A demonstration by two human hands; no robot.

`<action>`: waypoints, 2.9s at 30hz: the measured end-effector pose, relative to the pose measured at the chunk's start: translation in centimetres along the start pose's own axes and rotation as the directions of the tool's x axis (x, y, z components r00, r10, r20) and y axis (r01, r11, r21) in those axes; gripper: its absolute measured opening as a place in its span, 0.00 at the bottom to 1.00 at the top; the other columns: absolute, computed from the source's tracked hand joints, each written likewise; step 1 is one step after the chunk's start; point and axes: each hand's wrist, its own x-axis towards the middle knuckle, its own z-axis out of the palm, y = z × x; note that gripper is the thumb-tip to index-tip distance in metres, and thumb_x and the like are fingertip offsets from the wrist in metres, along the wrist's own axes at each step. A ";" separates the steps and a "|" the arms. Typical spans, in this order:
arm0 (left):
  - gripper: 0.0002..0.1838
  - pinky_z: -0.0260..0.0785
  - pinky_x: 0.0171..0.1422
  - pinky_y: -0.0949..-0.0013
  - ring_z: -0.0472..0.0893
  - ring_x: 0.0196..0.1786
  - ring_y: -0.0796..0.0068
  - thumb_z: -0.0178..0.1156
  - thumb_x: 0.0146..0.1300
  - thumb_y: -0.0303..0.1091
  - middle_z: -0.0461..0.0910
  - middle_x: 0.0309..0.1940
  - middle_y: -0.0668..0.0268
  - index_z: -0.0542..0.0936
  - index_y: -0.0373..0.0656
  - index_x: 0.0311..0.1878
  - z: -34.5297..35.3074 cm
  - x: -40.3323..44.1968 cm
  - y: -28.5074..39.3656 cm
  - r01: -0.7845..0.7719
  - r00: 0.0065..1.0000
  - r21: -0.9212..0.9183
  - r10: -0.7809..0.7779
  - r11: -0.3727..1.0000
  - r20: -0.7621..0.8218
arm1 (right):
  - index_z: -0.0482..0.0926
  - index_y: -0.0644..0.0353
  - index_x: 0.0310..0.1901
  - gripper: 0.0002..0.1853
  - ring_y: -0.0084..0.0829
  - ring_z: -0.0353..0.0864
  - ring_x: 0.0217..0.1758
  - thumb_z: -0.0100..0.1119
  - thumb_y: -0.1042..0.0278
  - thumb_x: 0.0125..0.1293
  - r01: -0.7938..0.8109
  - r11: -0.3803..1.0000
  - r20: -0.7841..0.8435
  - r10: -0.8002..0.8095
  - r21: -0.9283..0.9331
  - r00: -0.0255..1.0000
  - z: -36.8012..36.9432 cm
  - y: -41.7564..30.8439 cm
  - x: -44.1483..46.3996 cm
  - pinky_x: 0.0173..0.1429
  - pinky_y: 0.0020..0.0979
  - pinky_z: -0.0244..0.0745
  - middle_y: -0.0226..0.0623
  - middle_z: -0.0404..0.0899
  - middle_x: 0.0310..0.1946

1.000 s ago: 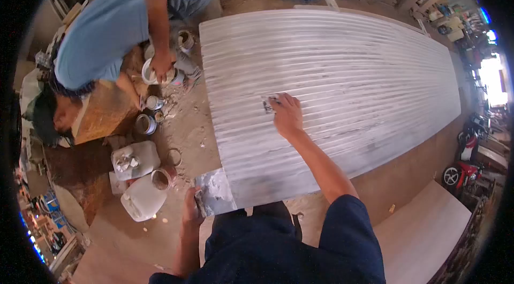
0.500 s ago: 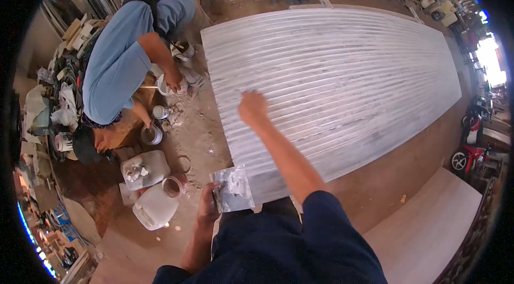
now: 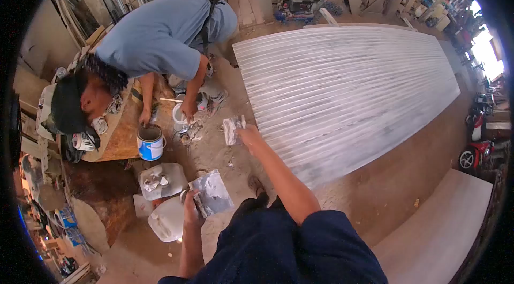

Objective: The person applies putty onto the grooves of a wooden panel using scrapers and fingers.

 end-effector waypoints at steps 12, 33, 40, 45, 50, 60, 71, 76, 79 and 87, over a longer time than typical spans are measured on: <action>0.18 0.76 0.49 0.61 0.82 0.41 0.66 0.55 0.63 0.43 0.82 0.39 0.63 0.78 0.40 0.49 2.5 0.7 -3.6 0.241 0.950 0.048 -0.246 0.969 0.194 | 0.79 0.58 0.54 0.18 0.37 0.79 0.48 0.54 0.75 0.61 0.508 0.744 -0.093 -0.598 -0.434 0.796 -7.3 -4.2 -5.2 0.49 0.40 0.74 0.37 0.80 0.44; 0.14 0.76 0.47 0.64 0.81 0.41 0.68 0.57 0.60 0.37 0.80 0.38 0.65 0.76 0.43 0.47 -5.0 3.7 -4.2 0.109 0.987 -0.082 -0.118 0.991 -0.109 | 0.84 0.51 0.47 0.20 0.40 0.72 0.59 0.56 0.78 0.51 0.422 -0.009 0.270 -0.782 -0.907 0.562 -8.4 -1.4 15.2 0.64 0.43 0.66 0.37 0.78 0.51; 0.17 0.76 0.50 0.62 0.83 0.40 0.66 0.59 0.59 0.41 0.82 0.38 0.64 0.78 0.41 0.47 -4.0 4.7 -2.8 0.148 0.982 -0.057 -0.154 0.987 -0.113 | 0.80 0.52 0.52 0.20 0.44 0.77 0.51 0.55 0.75 0.55 0.271 0.091 0.120 -0.732 -0.958 0.671 -11.3 -4.2 14.9 0.57 0.45 0.72 0.39 0.79 0.45; 0.16 0.77 0.48 0.64 0.82 0.43 0.68 0.57 0.60 0.37 0.81 0.41 0.65 0.76 0.40 0.49 -3.9 4.6 -3.2 0.142 0.989 -0.098 -0.146 0.985 -0.029 | 0.80 0.55 0.50 0.18 0.48 0.79 0.49 0.49 0.71 0.57 0.115 0.184 -0.002 -0.538 -0.976 0.843 -4.9 -4.2 17.3 0.55 0.46 0.74 0.46 0.80 0.43; 0.17 0.75 0.51 0.63 0.82 0.43 0.67 0.56 0.60 0.39 0.81 0.41 0.64 0.77 0.40 0.50 -1.4 2.5 -2.6 0.094 0.995 -0.070 -0.097 0.993 -0.037 | 0.83 0.61 0.41 0.14 0.44 0.81 0.48 0.56 0.66 0.54 0.377 0.086 0.317 -0.391 -0.922 0.864 6.6 -2.4 13.7 0.50 0.42 0.76 0.43 0.84 0.36; 0.16 0.75 0.50 0.63 0.82 0.43 0.67 0.55 0.62 0.42 0.82 0.39 0.63 0.78 0.39 0.45 -1.9 -5.6 -8.3 0.034 0.999 0.014 -0.034 0.999 -0.025 | 0.80 0.62 0.49 0.16 0.29 0.78 0.42 0.61 0.64 0.62 0.209 0.977 0.310 -0.215 0.052 0.926 0.5 23.2 -7.3 0.47 0.30 0.72 0.42 0.81 0.40; 0.16 0.77 0.49 0.65 0.84 0.37 0.67 0.56 0.63 0.43 0.84 0.35 0.62 0.81 0.38 0.42 0.8 -13.1 -23.8 0.370 0.912 -0.006 -0.362 0.929 0.191 | 0.72 0.61 0.53 0.21 0.37 0.78 0.52 0.63 0.65 0.59 -0.065 0.576 -0.082 0.227 0.815 0.971 -28.9 35.3 -33.2 0.57 0.34 0.73 0.38 0.78 0.48; 0.19 0.78 0.50 0.62 0.84 0.39 0.66 0.50 0.65 0.43 0.84 0.37 0.59 0.80 0.36 0.46 3.5 -15.5 -26.2 0.402 0.873 0.053 -0.400 0.914 0.281 | 0.78 0.63 0.49 0.14 0.30 0.80 0.45 0.54 0.74 0.62 0.199 0.942 -0.476 -0.049 0.270 0.878 -29.4 25.5 -31.6 0.52 0.28 0.73 0.39 0.81 0.43; 0.19 0.77 0.51 0.62 0.84 0.39 0.65 0.52 0.64 0.43 0.84 0.37 0.59 0.80 0.36 0.46 3.9 -16.7 -25.0 0.418 0.881 0.069 -0.423 0.906 0.212 | 0.79 0.65 0.52 0.16 0.34 0.80 0.49 0.53 0.73 0.63 0.363 0.869 -0.283 -0.461 -0.336 0.841 -25.5 17.0 -27.7 0.56 0.32 0.72 0.45 0.82 0.45; 0.18 0.75 0.53 0.62 0.82 0.44 0.67 0.57 0.62 0.44 0.83 0.40 0.62 0.79 0.40 0.46 -4.0 -13.7 -21.9 0.148 0.988 0.005 -0.148 0.989 0.040 | 0.80 0.52 0.55 0.21 0.43 0.74 0.59 0.55 0.75 0.59 0.503 0.176 0.203 -0.767 -0.846 0.609 -15.4 7.1 -12.5 0.61 0.43 0.67 0.44 0.78 0.52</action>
